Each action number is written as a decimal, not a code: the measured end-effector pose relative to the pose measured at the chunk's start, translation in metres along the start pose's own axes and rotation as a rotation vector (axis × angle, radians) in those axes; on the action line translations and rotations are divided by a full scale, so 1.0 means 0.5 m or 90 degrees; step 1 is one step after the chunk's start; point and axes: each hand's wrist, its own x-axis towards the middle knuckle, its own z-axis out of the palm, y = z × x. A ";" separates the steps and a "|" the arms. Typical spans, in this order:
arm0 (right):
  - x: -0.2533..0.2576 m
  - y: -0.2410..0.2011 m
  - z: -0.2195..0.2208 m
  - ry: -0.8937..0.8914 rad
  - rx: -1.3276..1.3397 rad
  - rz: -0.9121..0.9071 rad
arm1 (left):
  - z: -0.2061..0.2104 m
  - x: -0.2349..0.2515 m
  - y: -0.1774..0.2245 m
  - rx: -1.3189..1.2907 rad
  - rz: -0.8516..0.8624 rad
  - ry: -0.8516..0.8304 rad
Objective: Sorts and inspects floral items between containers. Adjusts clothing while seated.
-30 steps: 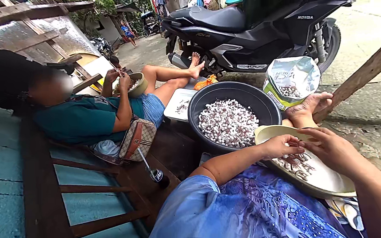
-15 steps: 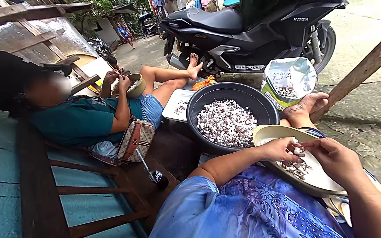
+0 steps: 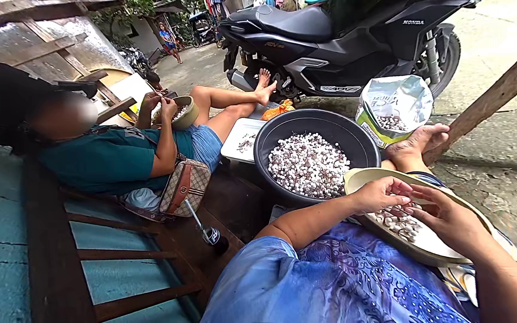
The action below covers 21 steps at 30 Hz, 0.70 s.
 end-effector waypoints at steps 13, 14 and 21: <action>-0.006 0.015 0.001 0.062 -0.074 0.025 | -0.001 0.003 0.001 0.030 -0.065 0.011; -0.007 0.017 0.000 0.072 -0.090 0.028 | -0.001 0.004 0.000 0.027 -0.069 0.022; -0.018 0.001 0.012 0.100 -0.103 -0.067 | 0.009 0.014 -0.011 -0.049 -0.054 0.098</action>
